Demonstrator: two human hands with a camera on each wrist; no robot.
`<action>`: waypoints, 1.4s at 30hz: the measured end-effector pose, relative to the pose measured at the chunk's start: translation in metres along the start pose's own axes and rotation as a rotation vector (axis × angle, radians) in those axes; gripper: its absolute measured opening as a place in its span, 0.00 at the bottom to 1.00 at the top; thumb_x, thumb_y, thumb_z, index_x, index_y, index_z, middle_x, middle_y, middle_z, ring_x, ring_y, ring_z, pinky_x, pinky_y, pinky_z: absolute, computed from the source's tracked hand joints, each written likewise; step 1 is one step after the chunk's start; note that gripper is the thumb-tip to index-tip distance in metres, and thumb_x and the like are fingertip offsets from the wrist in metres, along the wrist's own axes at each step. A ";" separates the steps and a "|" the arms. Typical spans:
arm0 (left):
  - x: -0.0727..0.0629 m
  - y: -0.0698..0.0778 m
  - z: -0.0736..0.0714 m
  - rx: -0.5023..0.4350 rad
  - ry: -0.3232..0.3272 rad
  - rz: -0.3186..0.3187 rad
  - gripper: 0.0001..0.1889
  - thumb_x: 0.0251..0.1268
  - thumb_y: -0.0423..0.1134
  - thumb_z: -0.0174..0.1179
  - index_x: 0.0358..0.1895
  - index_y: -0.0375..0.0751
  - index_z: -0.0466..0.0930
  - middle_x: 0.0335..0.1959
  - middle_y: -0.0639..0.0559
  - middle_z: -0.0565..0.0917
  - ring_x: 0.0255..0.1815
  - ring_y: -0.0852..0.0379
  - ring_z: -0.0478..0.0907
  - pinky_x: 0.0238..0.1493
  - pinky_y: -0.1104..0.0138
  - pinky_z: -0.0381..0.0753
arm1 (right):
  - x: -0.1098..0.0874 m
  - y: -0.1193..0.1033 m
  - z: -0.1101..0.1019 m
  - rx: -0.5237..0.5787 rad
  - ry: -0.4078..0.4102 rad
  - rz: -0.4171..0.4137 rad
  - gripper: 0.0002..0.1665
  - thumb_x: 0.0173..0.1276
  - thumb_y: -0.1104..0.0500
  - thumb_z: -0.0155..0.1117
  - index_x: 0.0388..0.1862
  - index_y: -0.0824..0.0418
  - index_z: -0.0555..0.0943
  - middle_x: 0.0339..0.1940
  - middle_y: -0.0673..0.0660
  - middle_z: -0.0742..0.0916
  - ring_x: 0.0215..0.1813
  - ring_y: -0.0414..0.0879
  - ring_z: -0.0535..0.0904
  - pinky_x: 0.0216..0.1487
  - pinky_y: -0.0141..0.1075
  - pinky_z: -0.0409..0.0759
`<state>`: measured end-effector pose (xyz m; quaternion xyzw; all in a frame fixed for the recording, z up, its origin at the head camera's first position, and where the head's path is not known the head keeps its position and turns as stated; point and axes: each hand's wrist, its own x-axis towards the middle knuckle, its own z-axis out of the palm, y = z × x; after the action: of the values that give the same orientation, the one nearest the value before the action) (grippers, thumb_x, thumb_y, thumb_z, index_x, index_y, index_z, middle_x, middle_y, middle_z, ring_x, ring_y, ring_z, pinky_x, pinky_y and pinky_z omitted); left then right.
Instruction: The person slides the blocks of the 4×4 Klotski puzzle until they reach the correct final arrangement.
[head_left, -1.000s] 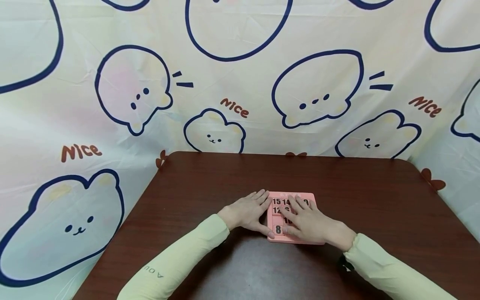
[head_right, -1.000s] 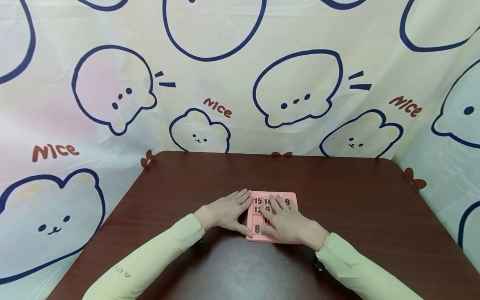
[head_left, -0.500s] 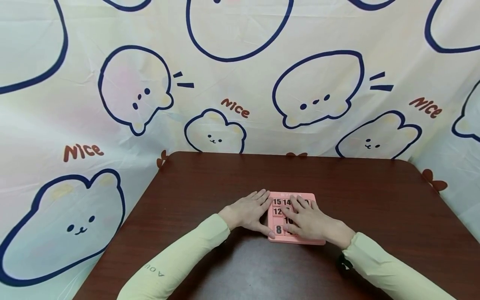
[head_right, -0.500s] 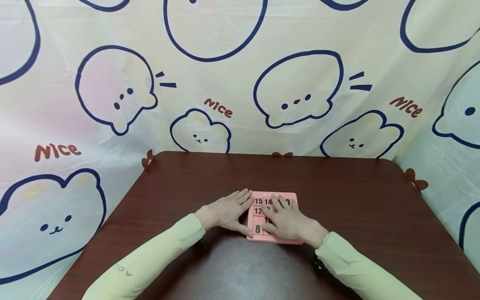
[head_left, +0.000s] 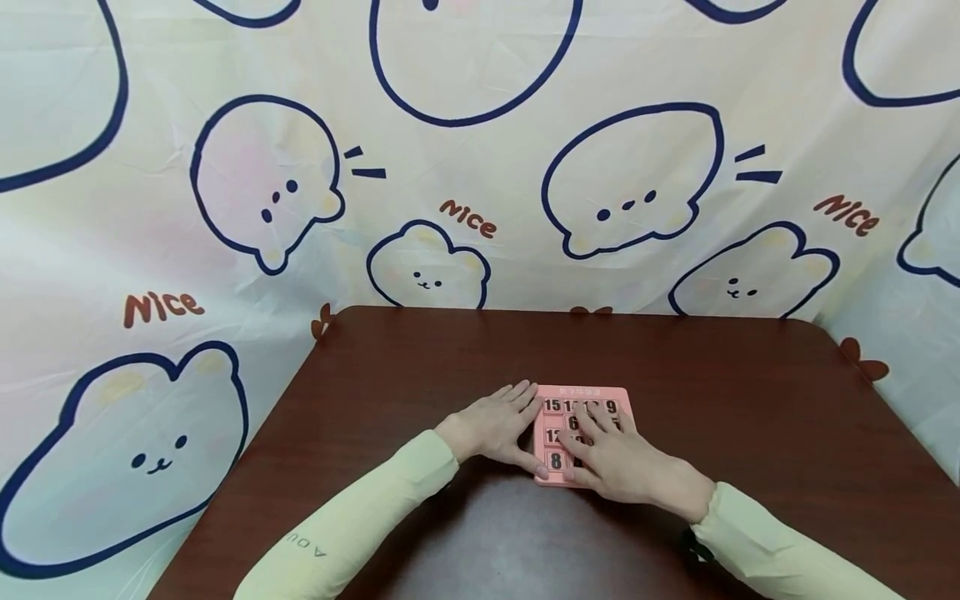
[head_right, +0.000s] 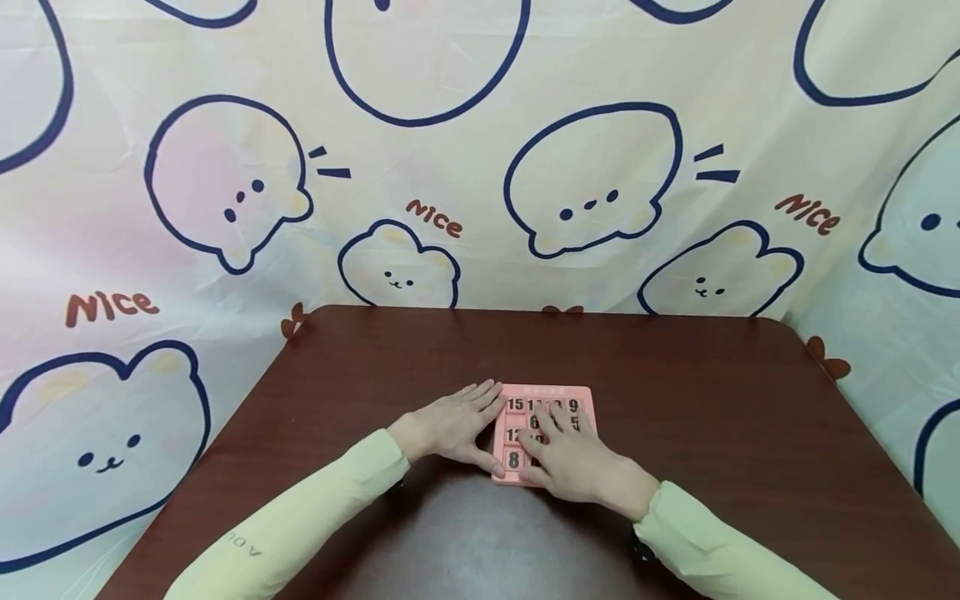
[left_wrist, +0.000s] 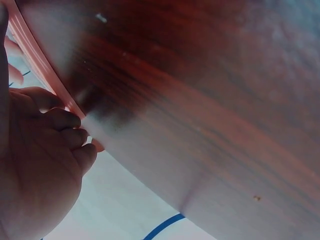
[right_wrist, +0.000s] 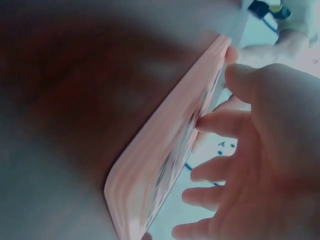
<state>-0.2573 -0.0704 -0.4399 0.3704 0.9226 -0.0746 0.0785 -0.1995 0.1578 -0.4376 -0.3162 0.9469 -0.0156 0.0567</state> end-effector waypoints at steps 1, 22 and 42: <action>0.000 0.000 0.000 0.003 0.002 -0.001 0.62 0.48 0.85 0.44 0.79 0.43 0.50 0.81 0.44 0.49 0.83 0.50 0.43 0.81 0.60 0.47 | -0.001 -0.001 -0.001 0.001 0.001 -0.008 0.33 0.75 0.36 0.48 0.72 0.51 0.71 0.78 0.68 0.62 0.78 0.68 0.54 0.70 0.71 0.55; -0.001 0.000 0.004 0.002 -0.017 -0.006 0.63 0.46 0.86 0.45 0.79 0.43 0.49 0.81 0.44 0.48 0.83 0.49 0.42 0.81 0.59 0.48 | 0.036 0.016 -0.013 0.015 -0.056 0.070 0.38 0.75 0.36 0.47 0.77 0.54 0.63 0.79 0.70 0.56 0.80 0.68 0.50 0.70 0.73 0.53; -0.001 0.000 0.002 -0.019 -0.013 0.000 0.63 0.46 0.86 0.45 0.79 0.43 0.49 0.81 0.44 0.47 0.83 0.50 0.41 0.81 0.59 0.46 | 0.042 0.017 -0.005 0.006 -0.078 0.092 0.38 0.75 0.35 0.47 0.76 0.52 0.65 0.80 0.68 0.57 0.80 0.65 0.49 0.71 0.70 0.54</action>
<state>-0.2569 -0.0715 -0.4416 0.3690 0.9228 -0.0682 0.0878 -0.2433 0.1467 -0.4381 -0.2727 0.9574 -0.0032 0.0953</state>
